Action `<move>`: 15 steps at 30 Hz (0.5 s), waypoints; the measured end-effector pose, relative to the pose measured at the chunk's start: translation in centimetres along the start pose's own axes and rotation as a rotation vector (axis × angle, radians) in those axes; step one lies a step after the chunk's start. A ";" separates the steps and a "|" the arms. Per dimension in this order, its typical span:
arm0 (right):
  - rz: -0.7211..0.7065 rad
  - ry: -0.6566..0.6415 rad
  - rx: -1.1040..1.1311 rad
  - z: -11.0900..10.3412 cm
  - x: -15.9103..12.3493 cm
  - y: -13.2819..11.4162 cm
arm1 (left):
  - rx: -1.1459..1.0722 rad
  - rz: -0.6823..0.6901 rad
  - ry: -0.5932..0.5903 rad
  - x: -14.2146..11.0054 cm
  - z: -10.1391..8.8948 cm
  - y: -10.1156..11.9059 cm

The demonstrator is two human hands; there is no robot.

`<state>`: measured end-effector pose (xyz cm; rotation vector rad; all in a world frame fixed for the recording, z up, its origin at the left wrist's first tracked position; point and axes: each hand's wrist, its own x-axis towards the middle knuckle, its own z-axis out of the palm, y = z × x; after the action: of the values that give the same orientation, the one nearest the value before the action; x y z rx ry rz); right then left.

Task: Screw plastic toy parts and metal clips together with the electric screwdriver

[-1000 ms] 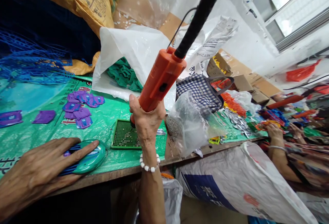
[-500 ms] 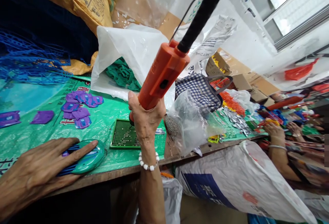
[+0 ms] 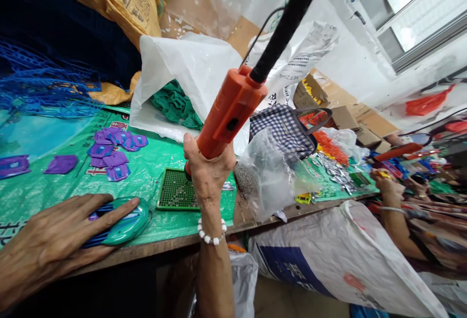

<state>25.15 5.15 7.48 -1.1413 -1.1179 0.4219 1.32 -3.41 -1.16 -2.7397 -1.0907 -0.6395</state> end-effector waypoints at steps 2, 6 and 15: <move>0.007 0.010 -0.010 0.1 -0.1 -0.1 | 0.002 -0.004 -0.016 0.0 0.0 0.0; 0.025 0.031 0.040 0.1 -0.1 -0.4 | 0.016 0.020 -0.018 0.0 0.1 0.1; -0.066 -0.093 0.222 0.2 -0.2 -5.1 | 0.026 -0.016 -0.079 0.7 0.0 0.6</move>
<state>23.60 3.03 11.88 -0.8952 -1.1551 0.5382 2.17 -3.42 -0.86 -2.7580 -1.1306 -0.5190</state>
